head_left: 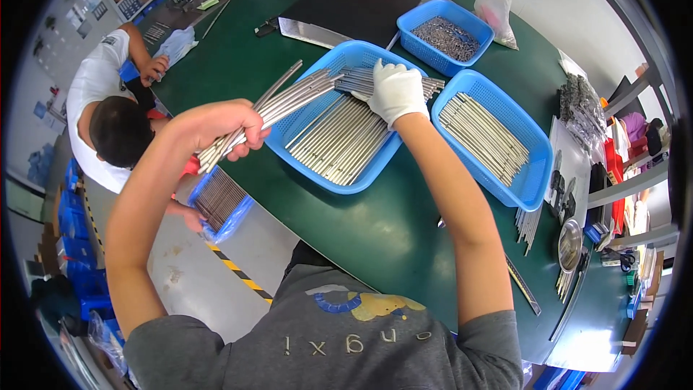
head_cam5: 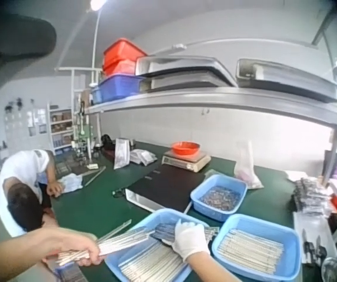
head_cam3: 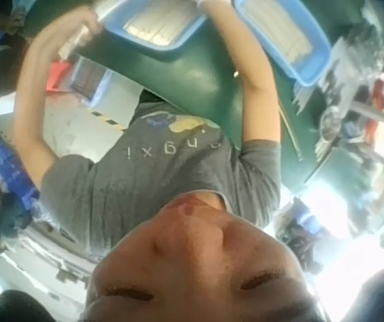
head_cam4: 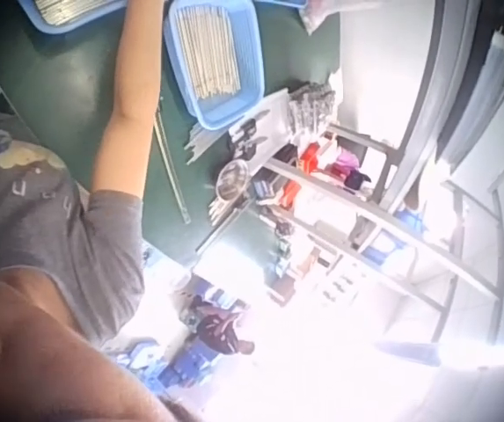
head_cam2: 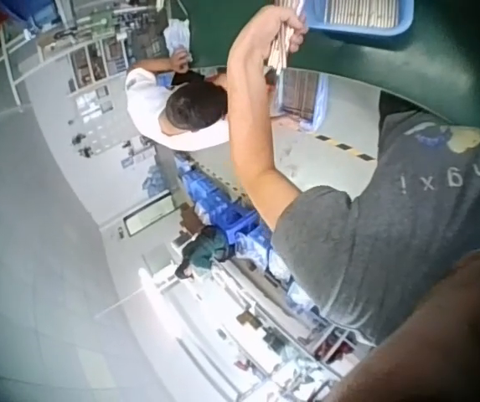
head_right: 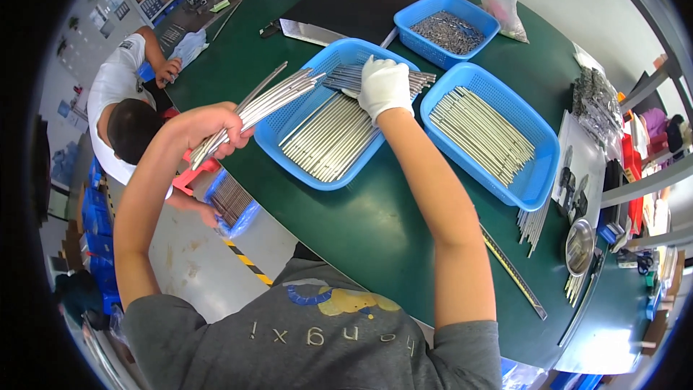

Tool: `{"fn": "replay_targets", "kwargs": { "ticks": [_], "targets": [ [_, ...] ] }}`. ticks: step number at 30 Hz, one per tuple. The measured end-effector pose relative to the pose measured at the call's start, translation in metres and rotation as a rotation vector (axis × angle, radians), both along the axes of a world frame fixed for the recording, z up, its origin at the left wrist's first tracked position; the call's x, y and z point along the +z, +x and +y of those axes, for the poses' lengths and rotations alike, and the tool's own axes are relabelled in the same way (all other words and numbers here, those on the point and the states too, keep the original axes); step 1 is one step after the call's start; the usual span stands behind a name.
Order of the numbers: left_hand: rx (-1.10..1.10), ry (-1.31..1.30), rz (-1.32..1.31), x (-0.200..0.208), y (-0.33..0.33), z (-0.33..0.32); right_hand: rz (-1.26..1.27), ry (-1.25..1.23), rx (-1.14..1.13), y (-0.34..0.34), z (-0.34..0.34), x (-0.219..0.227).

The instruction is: The recorder uses a digital caliper to measure the length of various metal rods and organizes them into bins.

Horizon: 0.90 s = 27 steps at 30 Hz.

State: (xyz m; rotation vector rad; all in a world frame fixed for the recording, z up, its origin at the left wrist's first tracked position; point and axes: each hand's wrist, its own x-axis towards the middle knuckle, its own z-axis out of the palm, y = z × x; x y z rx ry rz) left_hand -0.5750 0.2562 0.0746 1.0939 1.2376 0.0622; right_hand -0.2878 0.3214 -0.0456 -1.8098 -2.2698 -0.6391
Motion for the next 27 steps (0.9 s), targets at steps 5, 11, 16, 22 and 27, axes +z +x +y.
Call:
{"fn": "replay_targets", "kwargs": {
  "ticks": [5, 11, 16, 22, 27],
  "targets": [
    [0.042, -0.053, -0.197, -0.022, 0.011, -0.026, 0.119, 0.090, 0.213, 0.011, -0.044, 0.044],
    [0.051, -0.087, -0.461, -0.053, 0.077, -0.053, 0.904, -0.485, 0.116, 0.023, -0.147, 0.073],
    [-0.287, 0.075, -0.720, -0.091, 0.157, -0.091, 2.349, -0.574, 0.338, 0.022, -0.189, 0.059],
    [-0.368, 1.093, -0.796, -0.146, 0.197, -0.102, 1.648, -0.321, 0.204, 0.022, -0.233, 0.070],
    [-0.385, 0.902, -0.833, -0.169, 0.188, -0.096, 1.486, -0.244, 0.235, 0.001, -0.238, 0.067]
  ]
}}
